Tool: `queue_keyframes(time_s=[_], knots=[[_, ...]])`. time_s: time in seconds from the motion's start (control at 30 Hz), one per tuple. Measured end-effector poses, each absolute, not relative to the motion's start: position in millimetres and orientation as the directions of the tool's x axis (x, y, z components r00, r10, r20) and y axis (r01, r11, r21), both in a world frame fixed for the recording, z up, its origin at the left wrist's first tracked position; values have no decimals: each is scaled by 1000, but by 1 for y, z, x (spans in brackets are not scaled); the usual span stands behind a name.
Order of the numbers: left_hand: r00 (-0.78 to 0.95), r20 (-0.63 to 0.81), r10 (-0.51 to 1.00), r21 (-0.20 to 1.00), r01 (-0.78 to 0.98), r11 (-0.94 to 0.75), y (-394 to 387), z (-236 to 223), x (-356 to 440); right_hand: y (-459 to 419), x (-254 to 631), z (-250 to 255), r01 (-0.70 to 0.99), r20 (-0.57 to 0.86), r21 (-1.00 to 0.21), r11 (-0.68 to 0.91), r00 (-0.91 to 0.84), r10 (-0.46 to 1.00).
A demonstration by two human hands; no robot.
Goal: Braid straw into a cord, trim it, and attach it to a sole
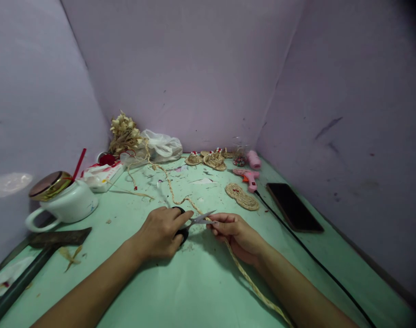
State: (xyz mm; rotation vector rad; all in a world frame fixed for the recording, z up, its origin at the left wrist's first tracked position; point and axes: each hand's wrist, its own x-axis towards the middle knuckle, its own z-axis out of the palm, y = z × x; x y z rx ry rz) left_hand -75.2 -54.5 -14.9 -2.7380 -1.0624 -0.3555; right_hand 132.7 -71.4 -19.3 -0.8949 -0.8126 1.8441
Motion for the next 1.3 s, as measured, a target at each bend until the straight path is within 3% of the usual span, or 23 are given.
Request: queue_keyframes(time_s=[0.3,0.6,1.03,1.17,1.3], knots=[[721,263,641,-96,681,-726,-55,-16,-74,-72,133,-20,-443,-209,-796,-413,-439,874],[742,235,627,-109,662,-742,-55,-13,-73,-71,137,-22,-275,-244,-881,-385,-432,868],[763,174,623,-91,642,-761,-52,-17,-76,-69,138,-25,-283,-271,-875,-392,-384,882],[741,249,624,31,638,-770,-52,-18,-78,-70,137,-22,-285,-262,-879,-382,-381,887],[547,385,743,342,663,-666,-51,-15,-76,-71,135,-21,-307,-285,-865,-397,-351,892]])
